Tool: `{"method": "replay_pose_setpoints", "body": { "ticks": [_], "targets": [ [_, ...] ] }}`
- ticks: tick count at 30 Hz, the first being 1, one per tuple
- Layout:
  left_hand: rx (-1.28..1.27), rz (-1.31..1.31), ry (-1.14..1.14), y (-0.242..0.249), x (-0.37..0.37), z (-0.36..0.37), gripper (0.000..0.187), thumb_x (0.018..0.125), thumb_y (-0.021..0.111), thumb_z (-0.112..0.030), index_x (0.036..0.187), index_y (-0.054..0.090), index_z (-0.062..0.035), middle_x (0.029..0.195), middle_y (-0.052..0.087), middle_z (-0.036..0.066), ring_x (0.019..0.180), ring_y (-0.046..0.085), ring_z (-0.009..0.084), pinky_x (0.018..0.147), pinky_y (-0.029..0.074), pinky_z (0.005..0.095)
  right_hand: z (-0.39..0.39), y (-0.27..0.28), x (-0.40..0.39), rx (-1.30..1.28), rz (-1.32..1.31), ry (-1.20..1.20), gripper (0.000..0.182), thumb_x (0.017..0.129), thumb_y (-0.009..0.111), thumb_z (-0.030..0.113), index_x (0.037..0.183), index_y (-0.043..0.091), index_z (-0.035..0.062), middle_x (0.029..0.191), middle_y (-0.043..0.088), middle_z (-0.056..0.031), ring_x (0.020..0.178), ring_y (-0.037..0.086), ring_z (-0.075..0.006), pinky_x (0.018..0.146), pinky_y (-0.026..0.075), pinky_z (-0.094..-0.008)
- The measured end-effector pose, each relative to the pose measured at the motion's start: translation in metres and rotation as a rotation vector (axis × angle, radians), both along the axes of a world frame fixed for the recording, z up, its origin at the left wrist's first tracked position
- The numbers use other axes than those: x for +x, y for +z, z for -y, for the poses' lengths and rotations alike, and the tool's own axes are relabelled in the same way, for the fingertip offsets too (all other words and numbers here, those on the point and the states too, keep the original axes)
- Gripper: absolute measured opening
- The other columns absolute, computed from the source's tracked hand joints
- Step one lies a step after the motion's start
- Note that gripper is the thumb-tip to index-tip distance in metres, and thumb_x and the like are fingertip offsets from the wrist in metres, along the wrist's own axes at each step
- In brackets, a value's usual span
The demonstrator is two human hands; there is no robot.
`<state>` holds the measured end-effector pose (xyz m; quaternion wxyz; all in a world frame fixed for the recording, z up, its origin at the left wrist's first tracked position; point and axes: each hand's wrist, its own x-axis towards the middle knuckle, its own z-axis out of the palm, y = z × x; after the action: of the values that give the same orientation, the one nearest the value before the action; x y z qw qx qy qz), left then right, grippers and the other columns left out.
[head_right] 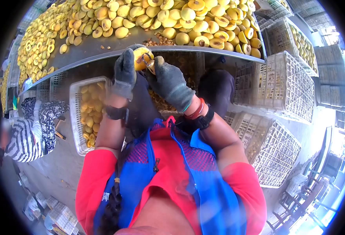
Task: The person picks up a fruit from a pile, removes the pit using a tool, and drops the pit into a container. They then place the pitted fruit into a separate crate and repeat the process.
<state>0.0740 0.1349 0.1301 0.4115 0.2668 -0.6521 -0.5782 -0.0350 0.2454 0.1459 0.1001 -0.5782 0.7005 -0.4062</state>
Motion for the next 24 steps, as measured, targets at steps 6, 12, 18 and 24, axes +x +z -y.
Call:
{"method": "replay_pose_setpoints", "body": {
  "ticks": [6, 12, 18, 24],
  "targets": [
    [-0.020, -0.052, 0.133, -0.002, -0.017, -0.016, 0.046, 0.100, 0.037, -0.036, 0.099, 0.063, 0.0009, 0.092, 0.068, 0.012, 0.087, 0.063, 0.0188, 0.081, 0.049, 0.0310, 0.000, -0.013, 0.002, 0.060, 0.061, 0.069, 0.029, 0.079, 0.066, 0.012, 0.100, 0.051, -0.0006, 0.075, 0.061, -0.0230, 0.068, 0.060, -0.0418, 0.056, 0.047, -0.0458],
    [-0.170, 0.020, 0.121, -0.002, -0.015, -0.016, 0.045, 0.100, 0.038, -0.036, 0.097, 0.064, 0.0007, 0.088, 0.068, 0.011, 0.081, 0.065, 0.0192, 0.077, 0.051, 0.0316, -0.006, 0.004, -0.003, 0.209, 0.847, 0.317, 0.021, 0.081, 0.063, 0.010, 0.099, 0.058, 0.0002, 0.069, 0.060, -0.0097, 0.055, 0.058, -0.0203, 0.051, 0.045, -0.0301],
    [0.072, -0.139, -0.100, 0.003, -0.017, -0.011, 0.051, 0.099, 0.039, -0.042, 0.098, 0.064, 0.0016, 0.089, 0.068, 0.012, 0.084, 0.065, 0.0195, 0.078, 0.052, 0.0310, -0.012, 0.002, -0.017, 0.497, 1.288, 0.523, 0.015, 0.083, 0.062, 0.009, 0.095, 0.057, 0.0024, 0.067, 0.053, 0.0013, 0.053, 0.049, -0.0066, 0.047, 0.040, -0.0211],
    [0.312, -0.119, 0.054, 0.004, -0.006, 0.011, 0.066, 0.095, 0.033, -0.057, 0.109, 0.062, 0.0005, 0.094, 0.067, 0.011, 0.083, 0.065, 0.0188, 0.071, 0.053, 0.0289, -0.015, 0.003, -0.019, 0.392, 0.906, 0.355, 0.021, 0.080, 0.067, 0.011, 0.096, 0.057, 0.0010, 0.074, 0.059, -0.0045, 0.063, 0.053, -0.0103, 0.057, 0.046, -0.0271]
  ]
}}
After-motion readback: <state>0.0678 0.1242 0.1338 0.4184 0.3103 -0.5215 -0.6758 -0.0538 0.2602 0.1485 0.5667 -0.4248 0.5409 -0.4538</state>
